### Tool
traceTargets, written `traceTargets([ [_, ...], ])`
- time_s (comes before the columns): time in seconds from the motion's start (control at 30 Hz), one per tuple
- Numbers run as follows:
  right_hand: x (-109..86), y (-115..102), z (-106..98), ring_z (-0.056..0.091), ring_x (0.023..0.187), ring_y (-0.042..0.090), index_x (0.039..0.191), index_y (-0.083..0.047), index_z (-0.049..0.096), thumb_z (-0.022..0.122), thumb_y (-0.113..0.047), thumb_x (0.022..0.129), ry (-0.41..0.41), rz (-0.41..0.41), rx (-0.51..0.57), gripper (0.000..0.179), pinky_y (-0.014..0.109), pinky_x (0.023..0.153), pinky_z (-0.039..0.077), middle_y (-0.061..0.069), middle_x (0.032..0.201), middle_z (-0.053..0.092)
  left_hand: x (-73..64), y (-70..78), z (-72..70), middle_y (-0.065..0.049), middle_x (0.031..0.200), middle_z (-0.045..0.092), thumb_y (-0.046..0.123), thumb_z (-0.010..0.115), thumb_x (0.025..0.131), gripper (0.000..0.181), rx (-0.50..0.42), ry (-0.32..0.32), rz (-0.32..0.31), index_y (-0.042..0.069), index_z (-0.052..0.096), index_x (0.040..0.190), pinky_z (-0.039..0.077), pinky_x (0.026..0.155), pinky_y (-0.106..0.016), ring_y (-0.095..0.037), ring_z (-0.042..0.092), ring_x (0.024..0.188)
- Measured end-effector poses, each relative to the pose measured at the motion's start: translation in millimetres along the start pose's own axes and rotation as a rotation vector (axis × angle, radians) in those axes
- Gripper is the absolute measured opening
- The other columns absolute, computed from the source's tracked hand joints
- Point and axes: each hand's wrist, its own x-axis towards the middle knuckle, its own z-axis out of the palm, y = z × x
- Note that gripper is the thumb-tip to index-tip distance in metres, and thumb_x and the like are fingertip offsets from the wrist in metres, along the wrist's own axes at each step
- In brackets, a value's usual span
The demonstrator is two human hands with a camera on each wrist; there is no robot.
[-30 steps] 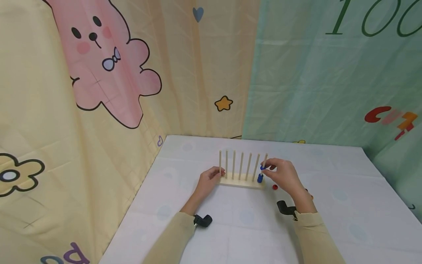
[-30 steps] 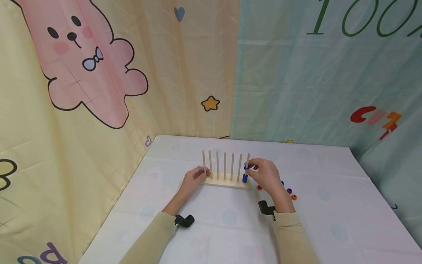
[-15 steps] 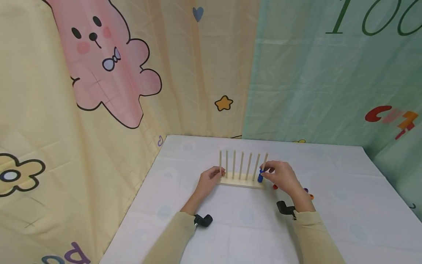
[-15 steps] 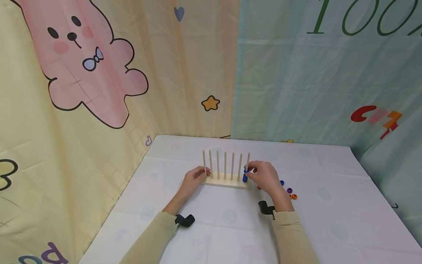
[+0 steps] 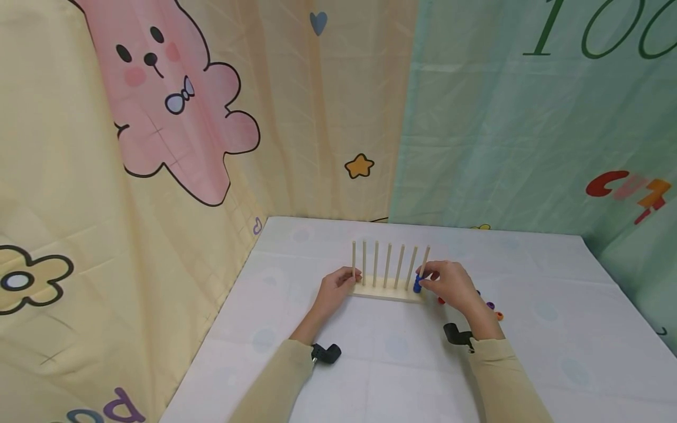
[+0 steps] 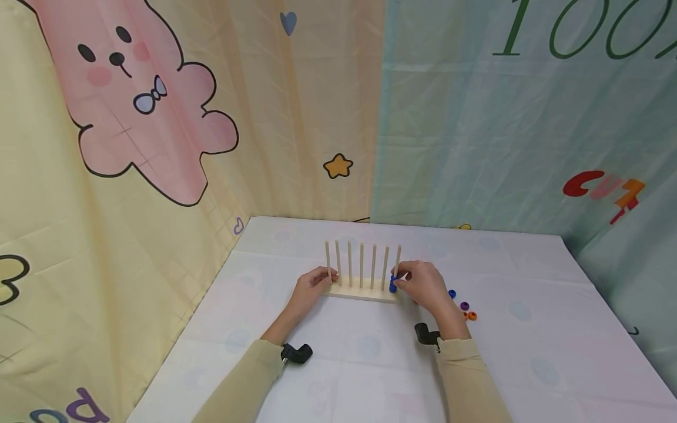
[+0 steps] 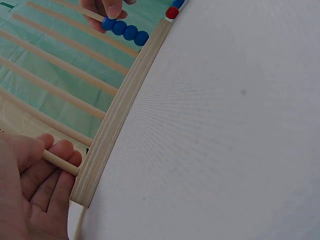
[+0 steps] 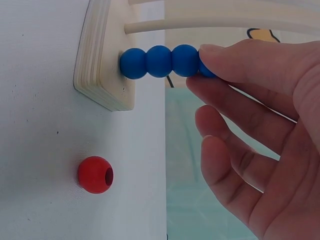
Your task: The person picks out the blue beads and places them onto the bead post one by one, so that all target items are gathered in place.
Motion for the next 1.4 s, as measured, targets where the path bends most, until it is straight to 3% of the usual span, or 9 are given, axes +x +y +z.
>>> traceTargets([
  [0.07,0.2,0.0,0.5,0.059,0.083,0.020,0.099,-0.015,0.077,0.078,-0.013,0.087,-0.004,-0.002,0.003,0.012,0.035,0.065,0.049,-0.003,0.085,0.067,0.8,-3.5,-0.2,-0.025,0.111,0.069,0.000,0.057,0.101,0.020,-0.003,-0.004,-0.009,-0.010,0.065,0.117,0.050,0.091,-0.024,-0.039,0.064,0.110],
  [0.27,0.6,-0.5,1.0,0.060,0.081,0.019,0.100,-0.016,0.077,0.078,-0.014,0.088,-0.006,0.003,0.010,0.012,0.034,0.064,0.049,-0.003,0.084,0.067,5.8,-32.0,3.7,-0.022,0.110,0.071,0.002,0.058,0.101,0.020,0.014,0.031,-0.007,-0.007,0.067,0.116,0.051,0.091,-0.026,-0.037,0.065,0.108],
  [0.47,-1.5,0.5,2.8,0.060,0.082,0.019,0.101,-0.016,0.076,0.078,-0.017,0.088,-0.010,0.029,0.013,0.013,0.032,0.064,0.050,-0.003,0.086,0.068,6.8,-37.3,4.6,-0.011,0.108,0.073,0.009,0.061,0.101,0.017,0.023,0.033,-0.017,0.003,0.070,0.114,0.051,0.091,-0.027,-0.026,0.067,0.107],
  [0.7,-5.1,1.4,-2.4,0.061,0.079,0.018,0.098,-0.018,0.075,0.080,-0.018,0.086,-0.002,-0.002,0.011,0.013,0.033,0.062,0.050,-0.004,0.085,0.068,6.7,-33.8,5.4,-0.009,0.109,0.073,0.010,0.061,0.101,0.017,0.016,0.022,-0.036,0.004,0.071,0.114,0.051,0.093,-0.030,-0.024,0.067,0.107],
  [0.93,-6.9,4.5,-7.5,0.062,0.083,0.019,0.108,-0.016,0.075,0.080,-0.020,0.087,-0.019,0.009,-0.002,0.022,0.034,0.065,0.051,-0.001,0.099,0.071,6.5,-33.0,6.4,-0.015,0.108,0.072,0.004,0.060,0.100,0.017,0.010,0.055,-0.038,-0.001,0.070,0.113,0.050,0.091,-0.026,-0.030,0.066,0.106],
  [1.1,-11.5,7.3,-11.7,0.062,0.088,0.021,0.115,-0.014,0.075,0.079,-0.017,0.088,0.005,0.008,-0.034,0.028,0.035,0.066,0.051,0.003,0.105,0.072,3.3,-13.2,2.5,-0.026,0.111,0.069,-0.001,0.057,0.101,0.020,-0.020,0.021,-0.019,-0.010,0.066,0.116,0.051,0.091,-0.026,-0.042,0.064,0.110],
  [1.23,-15.7,9.2,-17.3,0.062,0.089,0.021,0.117,-0.012,0.074,0.078,-0.016,0.088,0.020,0.012,-0.063,0.029,0.036,0.067,0.052,0.004,0.107,0.073,0.4,2.8,0.1,-0.029,0.111,0.068,-0.001,0.057,0.101,0.020,-0.025,0.003,-0.015,-0.011,0.065,0.116,0.051,0.092,-0.026,-0.044,0.063,0.111],
  [1.4,-20.9,10.0,-25.4,0.061,0.090,0.024,0.118,-0.009,0.073,0.077,-0.014,0.089,0.039,0.023,-0.088,0.030,0.039,0.070,0.053,0.008,0.109,0.072,-0.3,6.0,-1.0,-0.029,0.112,0.068,-0.001,0.056,0.101,0.020,-0.014,-0.002,-0.027,-0.011,0.065,0.116,0.050,0.092,-0.025,-0.043,0.063,0.111],
])
